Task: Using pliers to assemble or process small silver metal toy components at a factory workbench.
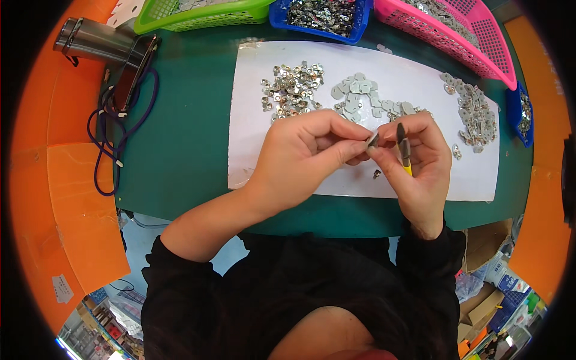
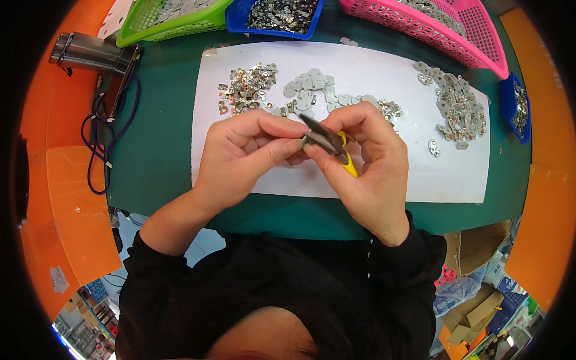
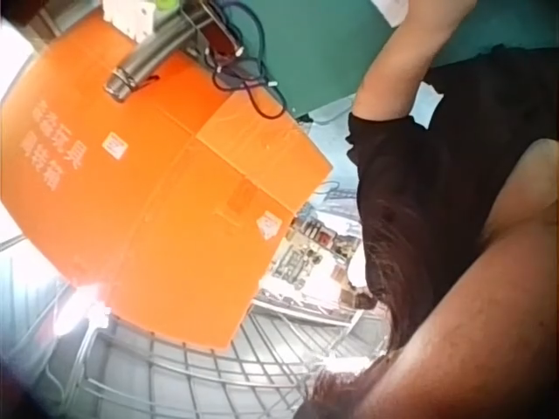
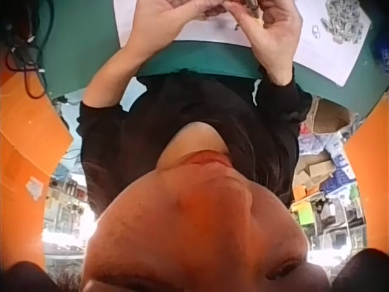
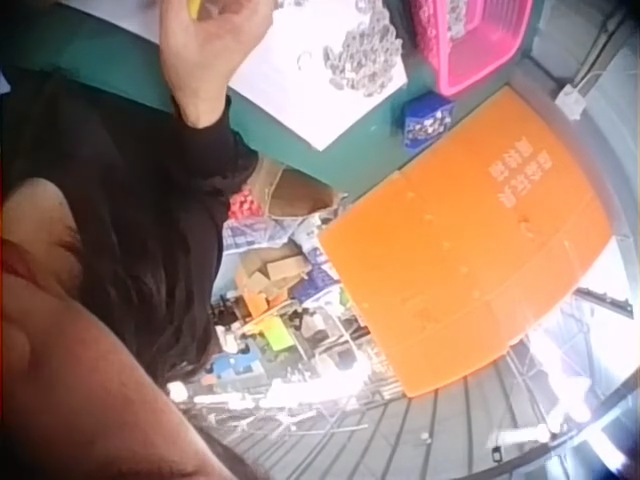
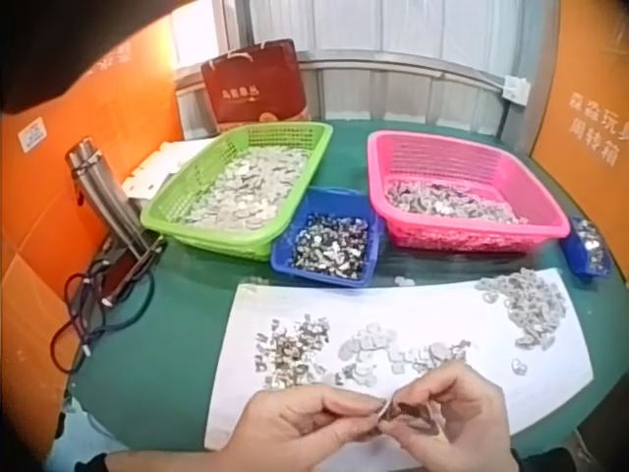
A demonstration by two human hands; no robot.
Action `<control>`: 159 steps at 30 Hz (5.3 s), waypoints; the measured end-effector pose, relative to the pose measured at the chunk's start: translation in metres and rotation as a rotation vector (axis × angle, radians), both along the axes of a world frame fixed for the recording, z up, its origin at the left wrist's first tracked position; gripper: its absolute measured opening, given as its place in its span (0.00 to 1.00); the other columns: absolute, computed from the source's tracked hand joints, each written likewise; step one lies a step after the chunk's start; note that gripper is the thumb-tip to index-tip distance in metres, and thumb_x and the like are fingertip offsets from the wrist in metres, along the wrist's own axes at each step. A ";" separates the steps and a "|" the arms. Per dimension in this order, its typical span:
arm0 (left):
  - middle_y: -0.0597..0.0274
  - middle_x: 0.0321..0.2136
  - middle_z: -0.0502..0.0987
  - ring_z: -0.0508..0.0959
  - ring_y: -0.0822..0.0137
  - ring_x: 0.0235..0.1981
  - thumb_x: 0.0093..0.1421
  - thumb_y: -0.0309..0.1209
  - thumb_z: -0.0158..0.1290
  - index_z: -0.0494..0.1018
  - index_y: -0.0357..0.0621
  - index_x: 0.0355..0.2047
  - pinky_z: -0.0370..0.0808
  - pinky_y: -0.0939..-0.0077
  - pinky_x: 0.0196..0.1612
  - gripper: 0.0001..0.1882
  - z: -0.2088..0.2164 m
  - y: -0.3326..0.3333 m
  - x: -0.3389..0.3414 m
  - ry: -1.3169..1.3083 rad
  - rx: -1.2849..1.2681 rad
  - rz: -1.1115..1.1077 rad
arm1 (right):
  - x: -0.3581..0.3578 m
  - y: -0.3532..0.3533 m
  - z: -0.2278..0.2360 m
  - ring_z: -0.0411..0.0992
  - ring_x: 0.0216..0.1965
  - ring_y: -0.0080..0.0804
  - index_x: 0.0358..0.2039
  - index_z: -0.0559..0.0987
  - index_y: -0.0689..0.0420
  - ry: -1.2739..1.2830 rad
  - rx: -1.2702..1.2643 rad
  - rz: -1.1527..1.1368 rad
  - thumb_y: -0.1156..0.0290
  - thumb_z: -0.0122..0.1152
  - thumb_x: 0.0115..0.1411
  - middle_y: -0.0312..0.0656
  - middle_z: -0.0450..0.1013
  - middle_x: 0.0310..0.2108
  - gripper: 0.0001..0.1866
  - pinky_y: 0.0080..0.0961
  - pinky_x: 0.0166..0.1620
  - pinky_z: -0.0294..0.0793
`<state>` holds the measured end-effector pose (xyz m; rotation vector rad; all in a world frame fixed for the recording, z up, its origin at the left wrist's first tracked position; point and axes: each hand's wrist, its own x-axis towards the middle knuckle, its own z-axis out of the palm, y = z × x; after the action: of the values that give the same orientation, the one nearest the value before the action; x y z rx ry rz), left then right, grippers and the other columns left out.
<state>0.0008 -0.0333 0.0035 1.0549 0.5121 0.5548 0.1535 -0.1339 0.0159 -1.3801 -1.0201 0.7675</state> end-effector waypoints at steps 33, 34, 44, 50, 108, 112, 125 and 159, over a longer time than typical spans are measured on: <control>0.58 0.32 0.81 0.82 0.72 0.36 0.57 0.17 0.58 0.78 0.32 0.39 0.81 0.80 0.39 0.09 0.001 0.000 -0.002 0.108 0.295 -0.035 | 0.015 -0.003 0.007 0.74 0.39 0.24 0.34 0.69 0.58 0.056 -0.116 0.109 0.86 0.64 0.52 0.39 0.73 0.34 0.14 0.20 0.43 0.71; 0.58 0.32 0.82 0.82 0.72 0.36 0.57 0.18 0.58 0.78 0.32 0.39 0.81 0.80 0.39 0.08 0.001 0.000 -0.002 0.116 0.378 -0.025 | 0.015 -0.003 0.006 0.74 0.38 0.25 0.34 0.69 0.58 0.067 -0.078 0.122 0.87 0.63 0.52 0.40 0.73 0.33 0.15 0.21 0.43 0.72; 0.56 0.27 0.79 0.79 0.60 0.25 0.50 0.19 0.60 0.77 0.38 0.36 0.75 0.72 0.27 0.11 -0.001 0.008 -0.005 0.150 1.166 -0.032 | 0.020 -0.005 0.000 0.75 0.39 0.28 0.34 0.70 0.58 -0.067 0.064 0.211 0.88 0.63 0.51 0.40 0.72 0.33 0.15 0.23 0.44 0.72; 0.58 0.30 0.77 0.79 0.59 0.28 0.45 0.21 0.59 0.75 0.40 0.36 0.76 0.70 0.28 0.15 -0.002 0.011 -0.005 0.108 1.513 0.004 | 0.018 -0.008 0.005 0.74 0.39 0.28 0.36 0.71 0.60 -0.014 0.055 0.171 0.87 0.65 0.49 0.42 0.73 0.36 0.16 0.24 0.44 0.72; 0.59 0.17 0.69 0.70 0.60 0.16 0.52 0.18 0.55 0.72 0.38 0.28 0.66 0.72 0.19 0.04 0.002 0.008 -0.010 -0.010 1.208 0.118 | 0.042 -0.006 0.046 0.75 0.21 0.23 0.31 0.82 0.67 0.346 -0.718 0.674 0.60 0.54 0.65 0.43 0.77 0.22 0.20 0.16 0.27 0.71; 0.59 0.17 0.69 0.71 0.60 0.16 0.51 0.18 0.56 0.72 0.38 0.27 0.66 0.72 0.19 0.05 -0.001 0.008 -0.008 -0.080 1.238 0.161 | 0.044 -0.006 0.040 0.73 0.20 0.22 0.31 0.82 0.67 0.413 -0.717 0.707 0.59 0.53 0.66 0.43 0.77 0.21 0.21 0.15 0.25 0.70; 0.58 0.18 0.70 0.71 0.58 0.16 0.55 0.18 0.54 0.71 0.38 0.27 0.66 0.71 0.19 0.03 -0.001 -0.002 -0.013 0.094 1.102 0.125 | 0.014 -0.023 0.032 0.63 0.18 0.16 0.26 0.79 0.65 -0.129 -0.515 0.405 0.67 0.59 0.62 0.34 0.68 0.15 0.14 0.16 0.23 0.60; 0.59 0.18 0.72 0.73 0.61 0.18 0.57 0.19 0.53 0.73 0.38 0.27 0.68 0.73 0.22 0.02 -0.004 0.000 -0.011 0.120 1.126 -0.082 | 0.041 -0.013 0.074 0.70 0.19 0.43 0.24 0.78 0.61 -0.931 -0.435 0.489 0.67 0.72 0.48 0.46 0.72 0.19 0.13 0.31 0.24 0.65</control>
<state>-0.0100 -0.0329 -0.0005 2.1771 0.2254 0.7223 0.1940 -0.1471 0.0899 -1.9585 -2.0584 0.7174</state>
